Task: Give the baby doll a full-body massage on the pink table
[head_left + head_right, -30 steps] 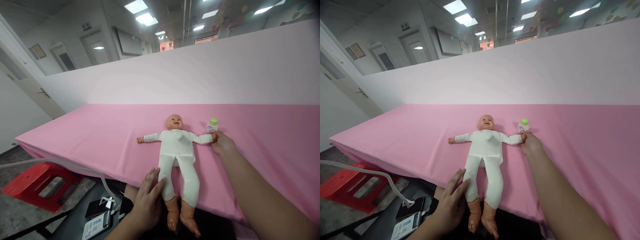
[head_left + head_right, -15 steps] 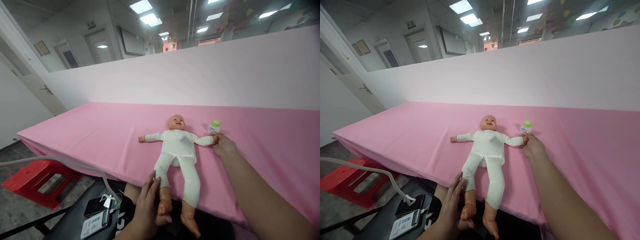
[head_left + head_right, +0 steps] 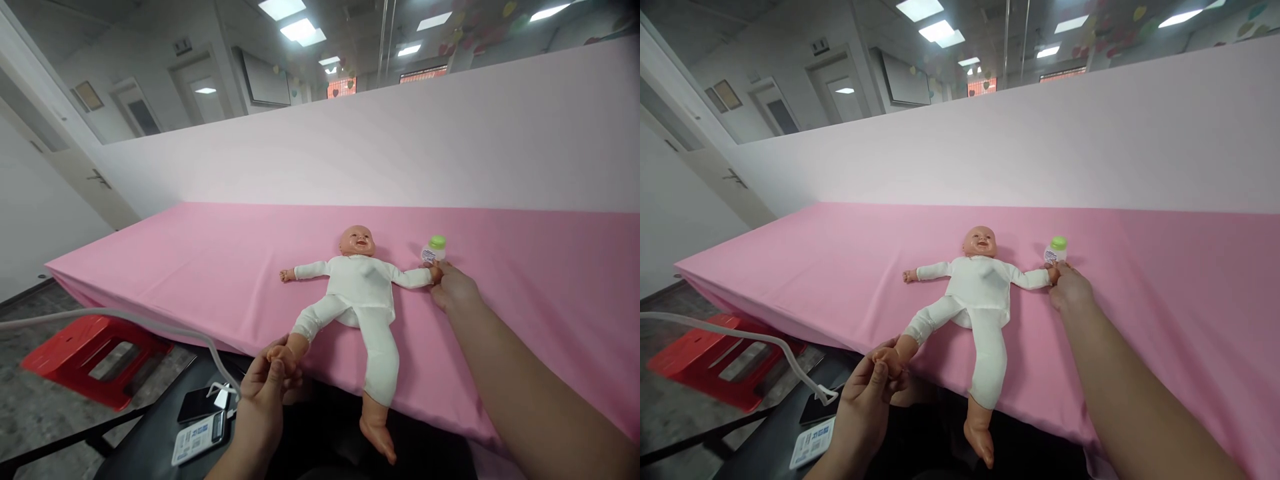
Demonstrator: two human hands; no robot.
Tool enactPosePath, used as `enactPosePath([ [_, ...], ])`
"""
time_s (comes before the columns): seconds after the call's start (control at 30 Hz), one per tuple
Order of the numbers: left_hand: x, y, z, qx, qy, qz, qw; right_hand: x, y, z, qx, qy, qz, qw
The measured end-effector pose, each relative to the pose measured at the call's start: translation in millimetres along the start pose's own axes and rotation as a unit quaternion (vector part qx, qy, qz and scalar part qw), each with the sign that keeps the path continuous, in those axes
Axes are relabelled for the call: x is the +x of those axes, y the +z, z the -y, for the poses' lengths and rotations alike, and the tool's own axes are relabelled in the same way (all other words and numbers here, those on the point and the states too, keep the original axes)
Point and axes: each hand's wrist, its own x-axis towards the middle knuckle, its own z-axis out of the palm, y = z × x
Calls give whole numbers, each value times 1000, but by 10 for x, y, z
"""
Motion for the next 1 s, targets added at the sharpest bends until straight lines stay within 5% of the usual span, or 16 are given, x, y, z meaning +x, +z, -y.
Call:
enactPosePath([
  [0.17, -49, -26, 37, -17, -17, 29, 999, 25, -12, 4, -3, -2, 0, 1000],
  [0.27, -103, -124, 84, 80, 48, 92, 991, 8, -7, 11, -7, -4, -1, 1000],
  [0.4, -162, -197, 123, 246, 194, 202, 928, -70, 23, 35, -12, -3, -5, 1000],
  [0.53, -194, -164, 156, 284, 293, 274, 871, -162, 49, 61, -14, -6, -7, 1000],
  [1.0, -186, -187, 368, 297, 288, 264, 871, -276, 39, 50, -54, -49, 25, 997],
])
